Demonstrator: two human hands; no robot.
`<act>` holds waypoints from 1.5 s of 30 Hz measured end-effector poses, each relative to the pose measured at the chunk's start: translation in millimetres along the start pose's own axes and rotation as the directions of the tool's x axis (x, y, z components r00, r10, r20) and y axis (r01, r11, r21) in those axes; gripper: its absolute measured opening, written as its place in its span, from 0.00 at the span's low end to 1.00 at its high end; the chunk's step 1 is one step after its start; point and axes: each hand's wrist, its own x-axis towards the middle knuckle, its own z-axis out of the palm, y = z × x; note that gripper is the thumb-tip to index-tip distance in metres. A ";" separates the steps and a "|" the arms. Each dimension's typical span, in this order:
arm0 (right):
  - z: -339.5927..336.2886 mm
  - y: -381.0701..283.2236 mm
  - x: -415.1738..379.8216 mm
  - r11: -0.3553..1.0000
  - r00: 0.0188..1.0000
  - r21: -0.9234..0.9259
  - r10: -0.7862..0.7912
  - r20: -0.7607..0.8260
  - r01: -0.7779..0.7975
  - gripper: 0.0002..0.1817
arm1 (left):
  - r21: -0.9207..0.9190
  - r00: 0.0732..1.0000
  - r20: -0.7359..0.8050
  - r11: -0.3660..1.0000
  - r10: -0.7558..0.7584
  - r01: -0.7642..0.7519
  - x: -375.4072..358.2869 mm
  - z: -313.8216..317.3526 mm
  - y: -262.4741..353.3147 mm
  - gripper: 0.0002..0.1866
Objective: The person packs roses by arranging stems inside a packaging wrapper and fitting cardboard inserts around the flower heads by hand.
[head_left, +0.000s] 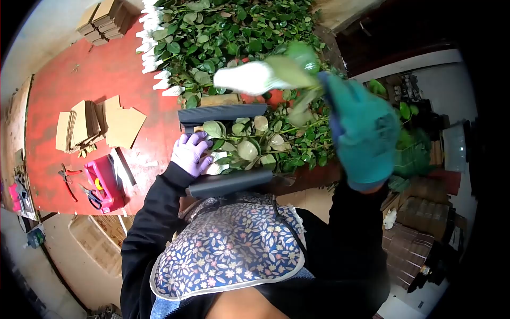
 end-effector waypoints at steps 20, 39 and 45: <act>256.0 -81.3 -44.4 0.742 0.911 0.668 -0.311 0.273 0.053 0.16 | -0.056 0.996 -0.068 0.997 0.054 -0.058 -3.0 -10.8 4.7 0.17; 282.4 -78.2 -53.6 0.633 0.965 0.774 -0.196 0.175 -0.012 0.12 | -0.013 0.994 0.086 0.997 0.073 -0.072 -3.0 -36.5 -3.9 0.08; 276.5 -78.6 -47.8 0.637 0.950 0.770 -0.214 0.227 -0.040 0.10 | -0.130 0.996 0.008 0.988 0.091 -0.089 -23.2 -47.5 2.9 0.04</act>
